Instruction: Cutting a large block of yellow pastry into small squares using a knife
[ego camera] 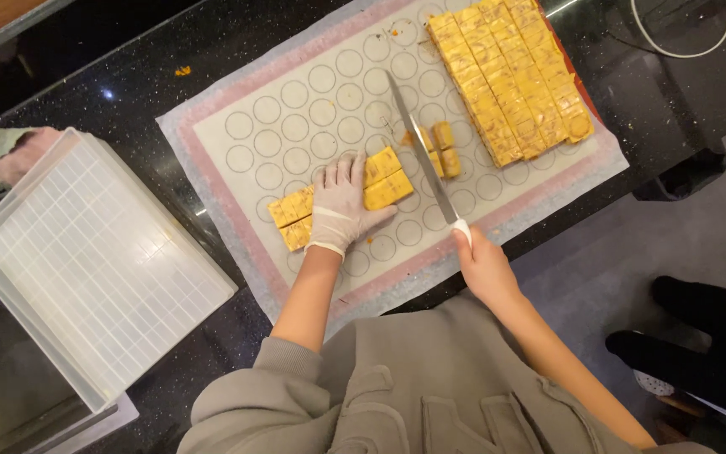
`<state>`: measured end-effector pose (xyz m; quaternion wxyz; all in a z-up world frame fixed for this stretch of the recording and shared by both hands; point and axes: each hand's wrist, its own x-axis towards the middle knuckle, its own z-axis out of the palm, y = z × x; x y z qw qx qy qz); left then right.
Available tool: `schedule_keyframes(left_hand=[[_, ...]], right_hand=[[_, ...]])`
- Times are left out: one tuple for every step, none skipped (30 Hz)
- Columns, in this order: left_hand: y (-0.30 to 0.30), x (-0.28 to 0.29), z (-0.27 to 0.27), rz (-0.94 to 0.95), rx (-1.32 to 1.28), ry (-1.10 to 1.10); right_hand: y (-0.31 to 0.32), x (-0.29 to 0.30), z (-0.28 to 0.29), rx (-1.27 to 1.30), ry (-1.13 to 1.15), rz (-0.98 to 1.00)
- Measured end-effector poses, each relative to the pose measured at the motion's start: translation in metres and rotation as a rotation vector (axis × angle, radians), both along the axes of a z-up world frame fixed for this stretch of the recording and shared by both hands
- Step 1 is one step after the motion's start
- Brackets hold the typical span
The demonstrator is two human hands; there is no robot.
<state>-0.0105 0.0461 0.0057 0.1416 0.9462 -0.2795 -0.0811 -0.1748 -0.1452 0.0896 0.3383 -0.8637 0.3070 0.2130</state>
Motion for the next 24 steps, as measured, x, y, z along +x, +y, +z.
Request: schedule_keyframes(left_hand=[[0.001,-0.001,-0.001,0.004,0.001,0.002],[0.001,-0.001,-0.001,-0.002,0.004,0.000],[0.001,0.000,-0.001,-0.007,0.007,-0.001],[0.000,0.000,-0.001,-0.004,0.008,0.002],[0.000,0.000,0.000,-0.007,0.006,0.008],[0.000,0.001,0.001,-0.011,0.006,0.013],[0.002,0.001,-0.002,-0.009,0.009,0.015],[0.002,0.001,-0.005,-0.011,0.004,0.015],[0.001,0.001,-0.008,-0.013,-0.002,0.014],[0.001,0.001,-0.008,-0.010,-0.001,0.019],[0.000,0.001,-0.008,-0.007,-0.007,0.029],[0.000,0.001,-0.008,-0.004,-0.014,0.039],[0.001,0.002,-0.009,-0.001,-0.014,0.041],[0.000,0.001,-0.010,-0.001,-0.019,0.031],[0.000,0.001,-0.011,-0.001,-0.025,0.020],[0.001,0.001,-0.013,0.001,-0.025,0.022],[0.002,0.001,-0.015,0.003,-0.035,0.012],[0.001,0.001,-0.017,0.005,-0.048,0.002],[0.000,0.001,-0.018,0.007,-0.048,0.004],[0.000,0.001,-0.019,0.008,-0.064,-0.007],[0.001,0.000,-0.020,0.009,-0.080,-0.019],[0.002,0.000,-0.018,0.011,-0.080,-0.018],[0.002,0.000,-0.017,0.012,-0.071,-0.014],[0.002,0.000,-0.016,0.011,-0.063,-0.010]], right_hand=[[0.002,-0.001,0.000,0.001,0.002,0.004],[0.003,0.000,0.001,-0.002,0.019,0.020],[0.004,0.002,0.001,-0.006,0.036,0.036],[0.004,0.003,0.002,-0.004,0.039,0.039],[0.004,0.004,0.003,0.003,0.031,0.013],[0.005,0.006,0.004,0.012,0.022,-0.013],[0.007,0.006,0.003,0.015,0.025,-0.011],[0.007,0.007,0.002,-0.007,0.056,0.034],[0.006,0.008,0.002,-0.028,0.088,0.078],[0.007,0.008,0.004,-0.027,0.092,0.081],[0.008,0.009,0.007,-0.010,0.086,0.066],[0.009,0.010,0.009,0.007,0.079,0.051],[0.011,0.011,0.009,0.008,0.082,0.054],[0.012,0.011,0.010,0.006,0.075,0.042],[0.013,0.011,0.011,0.004,0.067,0.030],[0.015,0.013,0.016,0.005,0.069,0.032],[0.016,0.014,0.021,-0.010,0.105,0.058],[0.017,0.016,0.027,-0.025,0.140,0.083],[0.017,0.016,0.026,-0.026,0.143,0.086],[0.017,0.016,0.025,-0.024,0.131,0.055],[0.017,0.016,0.024,-0.023,0.120,0.025],[0.018,0.015,0.024,-0.023,0.120,0.026],[0.020,0.013,0.024,-0.004,0.124,0.040],[0.021,0.012,0.024,0.014,0.127,0.053]])
